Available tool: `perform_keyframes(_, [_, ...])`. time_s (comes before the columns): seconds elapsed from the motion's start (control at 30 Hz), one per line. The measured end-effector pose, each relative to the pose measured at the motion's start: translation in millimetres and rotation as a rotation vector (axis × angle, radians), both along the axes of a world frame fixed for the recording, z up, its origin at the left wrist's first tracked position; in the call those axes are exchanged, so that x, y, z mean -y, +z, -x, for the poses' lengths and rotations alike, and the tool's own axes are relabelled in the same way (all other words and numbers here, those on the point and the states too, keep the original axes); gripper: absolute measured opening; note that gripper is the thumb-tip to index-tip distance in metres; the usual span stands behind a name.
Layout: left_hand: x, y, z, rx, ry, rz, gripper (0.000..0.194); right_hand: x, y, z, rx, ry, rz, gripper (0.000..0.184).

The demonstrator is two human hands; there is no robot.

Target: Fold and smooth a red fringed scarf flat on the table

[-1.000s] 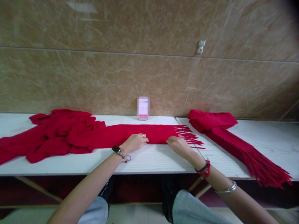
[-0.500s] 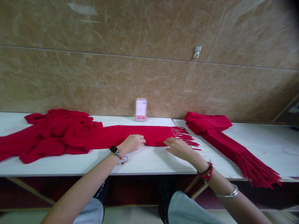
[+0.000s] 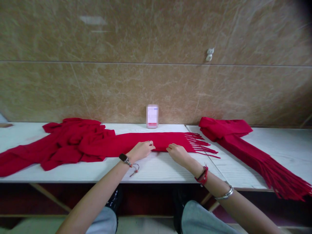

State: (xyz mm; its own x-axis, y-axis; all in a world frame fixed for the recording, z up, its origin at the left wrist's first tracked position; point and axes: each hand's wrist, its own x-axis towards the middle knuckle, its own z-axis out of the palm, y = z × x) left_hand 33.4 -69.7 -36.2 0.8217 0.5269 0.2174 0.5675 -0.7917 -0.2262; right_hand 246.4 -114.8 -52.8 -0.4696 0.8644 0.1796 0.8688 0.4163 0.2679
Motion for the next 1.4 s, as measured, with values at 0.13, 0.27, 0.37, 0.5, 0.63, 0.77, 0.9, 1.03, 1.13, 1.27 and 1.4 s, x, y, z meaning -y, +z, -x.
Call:
perform_keyframes(0.13, [-1.1,-0.7,17.9,-0.016,0.020,-0.008,0.023,0.1,-0.4,-8.6,0.014,-0.037,0.021,0.021])
perform_keyframes(0.27, [0.9,-4.9,27.3,0.011,0.024,0.001,0.023,1.9,6.7,-1.4,0.026,-0.072,0.061,0.023])
perform_keyframes(0.37, [1.4,-7.4,28.0,0.033,0.024,0.003,0.021,4.6,12.6,16.2,-0.022,-0.018,0.039,0.022])
perform_keyframes(0.5, [-3.9,-8.6,27.7,0.055,0.012,0.017,0.020,3.8,17.4,43.4,-0.070,0.064,0.044,0.022])
perform_keyframes(0.63, [-10.4,-9.5,29.4,0.125,0.000,0.055,0.022,-6.0,18.1,57.7,-0.100,0.044,0.067,0.022])
perform_keyframes(0.77, [-9.0,-8.9,29.8,0.152,0.078,0.070,0.020,-15.9,15.0,58.6,-0.191,-0.027,0.099,0.017])
perform_keyframes(0.9, [-2.6,-5.8,28.3,0.118,0.078,0.043,0.013,-18.1,10.7,55.6,-0.251,-0.037,0.104,0.016])
perform_keyframes(1.03, [0.7,-2.3,27.9,0.116,0.040,0.007,0.010,-18.1,6.3,53.2,-0.253,-0.030,0.079,0.019])
perform_keyframes(1.13, [-0.3,-2.1,28.7,0.109,0.053,0.016,0.011,-18.7,2.9,52.1,-0.234,-0.019,0.059,0.020])
perform_keyframes(1.27, [-3.5,-5.7,30.2,0.084,0.044,0.008,0.013,-19.2,0.0,51.6,-0.228,-0.006,0.024,0.018])
perform_keyframes(1.4, [-4.7,-8.6,31.7,0.083,0.022,-0.001,0.014,-19.5,-2.7,51.1,-0.232,0.048,-0.048,0.015])
